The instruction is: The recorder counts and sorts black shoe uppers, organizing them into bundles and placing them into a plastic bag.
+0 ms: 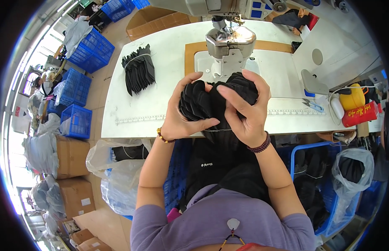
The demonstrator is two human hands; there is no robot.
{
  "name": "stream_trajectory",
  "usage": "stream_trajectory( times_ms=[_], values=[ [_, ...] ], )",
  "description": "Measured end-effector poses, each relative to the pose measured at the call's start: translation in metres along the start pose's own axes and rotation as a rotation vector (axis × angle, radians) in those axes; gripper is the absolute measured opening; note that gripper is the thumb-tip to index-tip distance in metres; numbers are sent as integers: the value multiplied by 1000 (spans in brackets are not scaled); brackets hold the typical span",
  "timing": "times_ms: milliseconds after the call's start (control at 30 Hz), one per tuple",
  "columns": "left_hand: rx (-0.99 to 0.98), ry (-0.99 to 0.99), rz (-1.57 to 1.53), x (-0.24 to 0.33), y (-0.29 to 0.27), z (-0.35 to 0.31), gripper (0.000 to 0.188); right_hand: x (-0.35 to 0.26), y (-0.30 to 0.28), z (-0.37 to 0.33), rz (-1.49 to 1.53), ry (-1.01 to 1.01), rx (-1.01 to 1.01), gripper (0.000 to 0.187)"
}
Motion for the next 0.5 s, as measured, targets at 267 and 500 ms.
stream_trajectory(
  times_ms=[267,500],
  values=[
    [17,50,-219,-16,19,-1,81,17,-20,5,36,74,-86,30],
    [29,33,-224,-20,14,0,73,16,-13,4,-16,-13,-102,53]
  ],
)
Point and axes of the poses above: each hand's wrist, its own z-axis towards the middle knuckle, its own y-axis out of the palm, x = y × z, the point moved 2 cm from there along z, towards the middle knuckle, and after that the axes turned 6 degrees about x, right-handed, at the moved point
